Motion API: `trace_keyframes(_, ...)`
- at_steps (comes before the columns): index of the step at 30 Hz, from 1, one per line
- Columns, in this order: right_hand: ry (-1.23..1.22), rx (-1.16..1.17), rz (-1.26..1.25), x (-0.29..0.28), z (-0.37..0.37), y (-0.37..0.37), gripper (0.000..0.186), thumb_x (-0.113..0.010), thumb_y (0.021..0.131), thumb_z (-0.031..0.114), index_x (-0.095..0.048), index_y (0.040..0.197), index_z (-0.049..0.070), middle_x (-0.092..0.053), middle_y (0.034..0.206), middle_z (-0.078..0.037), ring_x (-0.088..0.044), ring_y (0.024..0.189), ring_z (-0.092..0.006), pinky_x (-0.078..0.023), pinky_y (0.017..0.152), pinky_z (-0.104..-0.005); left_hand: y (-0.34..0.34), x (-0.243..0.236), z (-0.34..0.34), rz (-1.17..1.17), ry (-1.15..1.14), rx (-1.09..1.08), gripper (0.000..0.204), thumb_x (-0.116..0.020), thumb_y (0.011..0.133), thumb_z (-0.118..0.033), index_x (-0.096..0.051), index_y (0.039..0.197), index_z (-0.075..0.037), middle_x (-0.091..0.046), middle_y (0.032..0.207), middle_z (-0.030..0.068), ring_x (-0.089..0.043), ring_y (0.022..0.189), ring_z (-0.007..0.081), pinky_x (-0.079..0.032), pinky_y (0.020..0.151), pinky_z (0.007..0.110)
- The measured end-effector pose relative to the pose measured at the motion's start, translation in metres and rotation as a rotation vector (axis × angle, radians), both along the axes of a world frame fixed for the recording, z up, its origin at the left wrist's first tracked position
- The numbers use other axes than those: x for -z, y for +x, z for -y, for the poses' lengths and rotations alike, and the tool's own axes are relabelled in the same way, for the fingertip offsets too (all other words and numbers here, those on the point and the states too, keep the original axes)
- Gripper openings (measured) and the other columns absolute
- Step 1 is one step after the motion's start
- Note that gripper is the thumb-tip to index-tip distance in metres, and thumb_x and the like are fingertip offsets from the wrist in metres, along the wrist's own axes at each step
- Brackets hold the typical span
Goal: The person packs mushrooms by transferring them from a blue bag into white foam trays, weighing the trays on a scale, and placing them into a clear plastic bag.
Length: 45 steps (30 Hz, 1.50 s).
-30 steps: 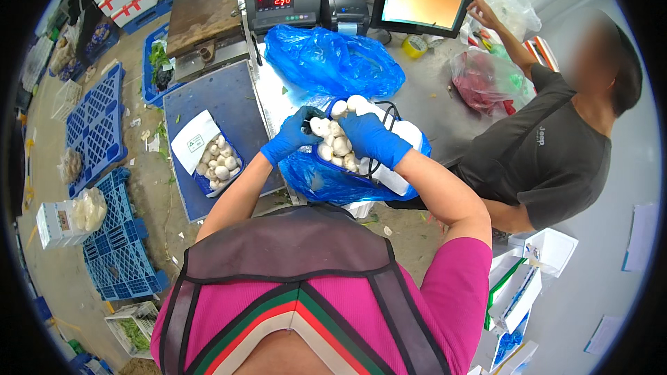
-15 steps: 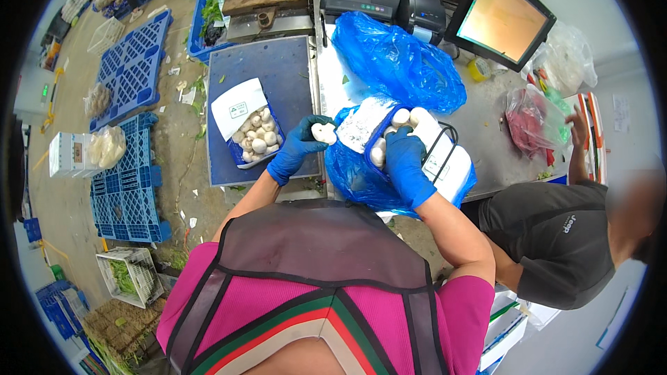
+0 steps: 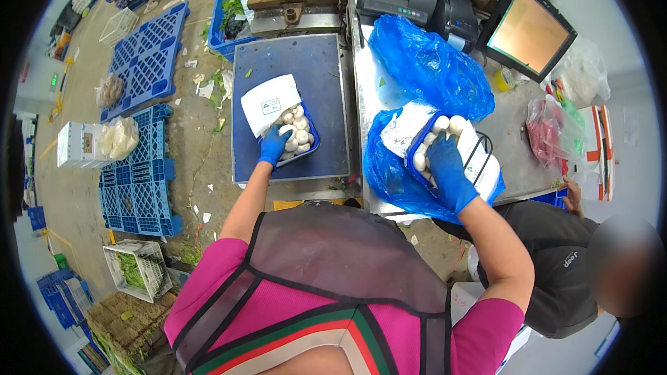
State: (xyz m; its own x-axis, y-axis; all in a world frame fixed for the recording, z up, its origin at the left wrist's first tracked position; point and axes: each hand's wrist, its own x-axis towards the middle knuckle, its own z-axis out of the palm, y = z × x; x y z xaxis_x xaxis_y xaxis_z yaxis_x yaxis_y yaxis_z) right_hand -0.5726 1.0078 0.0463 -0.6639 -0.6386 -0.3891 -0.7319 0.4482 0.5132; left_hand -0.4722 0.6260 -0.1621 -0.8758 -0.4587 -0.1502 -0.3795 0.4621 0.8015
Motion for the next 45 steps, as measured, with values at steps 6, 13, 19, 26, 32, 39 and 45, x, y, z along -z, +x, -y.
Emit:
trace_keyframes(6, -0.367, 0.073, 0.369, -0.04, -0.003, -0.017, 0.029, -0.061, 0.057, 0.009, -0.053, 0.085, 0.006, -0.055, 0.082, -0.013, -0.055, 0.076, -0.0289, -0.042, 0.063, -0.0365, 0.009, -0.001, 0.022, 0.228, -0.193, 0.052, 0.039, -0.047, 0.074, -0.02, -0.046, 0.111, -0.007, -0.053, 0.101, 0.0219, -0.053, 0.089, 0.037, -0.043, 0.076, 0.042)
trace_keyframes(13, -0.588, 0.47, 0.088, -0.011, 0.006, 0.014, 0.033, -0.056, 0.065, 0.013, -0.052, 0.098, 0.01, -0.049, 0.097, -0.016, -0.054, 0.08, -0.0315, -0.046, 0.066, -0.0413, 0.067, -0.043, -0.003, 0.136, 0.056, -0.019, 0.046, -0.055, 0.074, -0.018, -0.045, 0.117, -0.006, -0.055, 0.098, 0.0206, -0.055, 0.086, 0.0341, -0.044, 0.075, 0.039)
trace_keyframes(19, -0.709, 0.352, -0.141, 0.036, -0.018, 0.007, 0.031, -0.052, 0.068, 0.014, -0.053, 0.098, 0.009, -0.051, 0.099, -0.015, -0.054, 0.081, -0.0307, -0.044, 0.064, -0.0426, 0.053, 0.002, -0.003, -0.137, -0.233, 0.02, 0.049, -0.058, 0.074, -0.02, -0.044, 0.118, -0.004, -0.049, 0.109, 0.0206, -0.048, 0.098, 0.0349, -0.038, 0.085, 0.039)
trace_keyframes(26, -0.657, 0.455, -0.071, -0.007, 0.004, 0.007, 0.035, -0.056, 0.067, 0.016, -0.051, 0.101, 0.008, -0.049, 0.098, -0.016, -0.055, 0.079, -0.0309, -0.046, 0.064, -0.0406, -0.001, 0.007, -0.002, 0.022, -0.527, 0.403, 0.043, -0.06, 0.068, -0.03, -0.055, 0.107, -0.012, -0.05, 0.112, 0.0112, -0.038, 0.107, 0.0375, -0.029, 0.09, 0.049)
trace_keyframes(32, -1.012, 0.611, -0.049, -0.032, -0.008, 0.006, 0.049, -0.068, 0.054, 0.018, -0.055, 0.101, 0.011, -0.046, 0.113, -0.014, -0.051, 0.092, -0.0317, -0.044, 0.077, -0.0378, 0.017, 0.014, -0.016, -0.042, -0.788, 0.544, 0.027, -0.055, 0.073, -0.033, -0.062, 0.092, -0.014, -0.052, 0.108, 0.0089, -0.04, 0.107, 0.0319, -0.024, 0.092, 0.051)
trace_keyframes(39, -1.829, 0.574, 0.276, -0.042, 0.004, 0.017, 0.056, -0.07, 0.059, 0.012, -0.045, 0.108, 0.007, -0.048, 0.102, -0.008, -0.048, 0.094, -0.0195, -0.041, 0.081, -0.0305, 0.022, -0.03, -0.022, -0.108, -0.465, 0.497, 0.022, -0.057, 0.075, -0.025, -0.059, 0.087, -0.006, -0.053, 0.091, 0.0101, -0.051, 0.091, 0.0216, -0.031, 0.09, 0.042)
trace_keyframes(45, -1.413, 0.623, 1.153, 0.042, 0.169, 0.061, 0.05, -0.07, 0.064, 0.017, -0.048, 0.107, 0.005, -0.053, 0.094, -0.008, -0.053, 0.085, -0.0158, -0.044, 0.074, -0.0257, 0.043, -0.067, -0.036, -0.039, 0.943, -0.223, 0.042, -0.045, 0.086, -0.034, -0.047, 0.117, -0.006, -0.052, 0.109, 0.0054, -0.052, 0.095, 0.0185, -0.042, 0.077, 0.03)
